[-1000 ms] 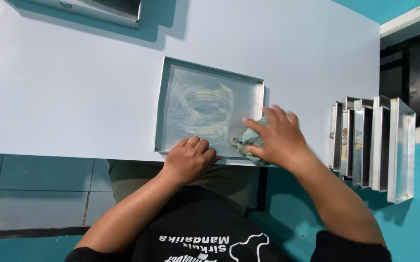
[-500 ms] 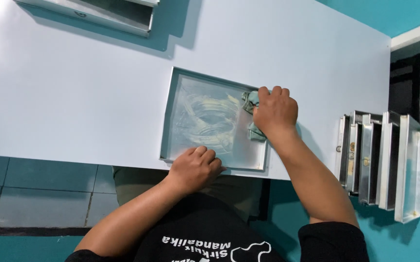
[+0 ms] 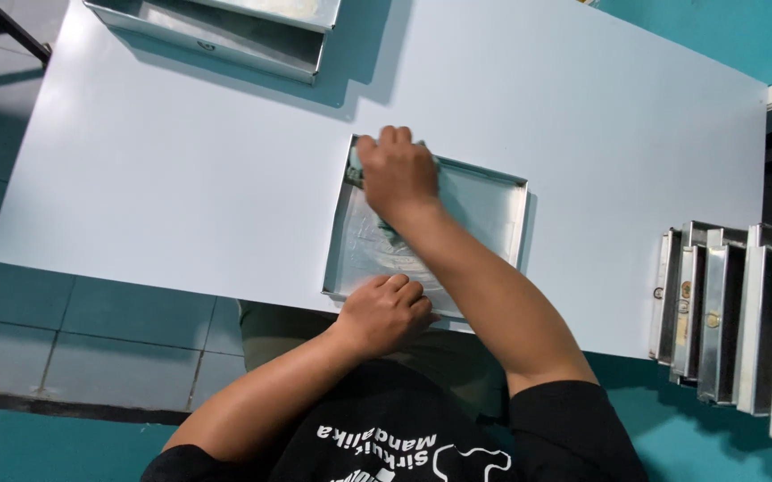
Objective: The person wipes the inside of a rectangular metal tray with a cloth, then flips it over to clean the exterior surface. They repeat this process with a second tray, scrubbing the interior and exterior surfaces thoroughly.
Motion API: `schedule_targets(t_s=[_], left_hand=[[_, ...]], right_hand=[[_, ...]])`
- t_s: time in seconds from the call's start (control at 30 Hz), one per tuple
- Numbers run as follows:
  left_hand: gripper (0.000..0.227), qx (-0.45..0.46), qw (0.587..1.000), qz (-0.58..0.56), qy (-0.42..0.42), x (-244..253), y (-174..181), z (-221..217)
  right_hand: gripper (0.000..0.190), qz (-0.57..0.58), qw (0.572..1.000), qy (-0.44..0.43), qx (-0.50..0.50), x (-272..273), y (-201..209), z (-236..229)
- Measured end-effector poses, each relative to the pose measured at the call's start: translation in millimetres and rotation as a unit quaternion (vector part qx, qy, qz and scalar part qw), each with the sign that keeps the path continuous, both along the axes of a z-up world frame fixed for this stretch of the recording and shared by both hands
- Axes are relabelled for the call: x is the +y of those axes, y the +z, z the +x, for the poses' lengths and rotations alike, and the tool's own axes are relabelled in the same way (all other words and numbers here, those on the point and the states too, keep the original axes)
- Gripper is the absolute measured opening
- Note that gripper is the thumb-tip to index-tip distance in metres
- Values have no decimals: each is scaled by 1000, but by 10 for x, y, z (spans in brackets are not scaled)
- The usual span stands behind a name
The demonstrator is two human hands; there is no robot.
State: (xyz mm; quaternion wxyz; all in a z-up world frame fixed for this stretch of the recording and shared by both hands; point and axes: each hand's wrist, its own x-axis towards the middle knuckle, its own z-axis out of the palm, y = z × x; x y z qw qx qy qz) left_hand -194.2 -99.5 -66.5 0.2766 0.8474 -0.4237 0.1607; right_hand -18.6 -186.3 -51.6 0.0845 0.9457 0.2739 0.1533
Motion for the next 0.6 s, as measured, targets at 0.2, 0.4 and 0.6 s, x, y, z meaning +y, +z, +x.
schedule_targets(t_s=[0.2, 0.4, 0.6], left_hand=[[19, 37, 999, 18, 17, 27, 104, -11], [24, 81, 996, 20, 20, 36, 157, -17], [21, 45, 999, 30, 6, 58, 126, -15]], right_hand=[[14, 6, 1000, 23, -15, -108, 101, -119], [1, -81, 990, -106, 44, -879, 595, -475], [6, -151, 978, -141, 20, -1641, 496, -575]])
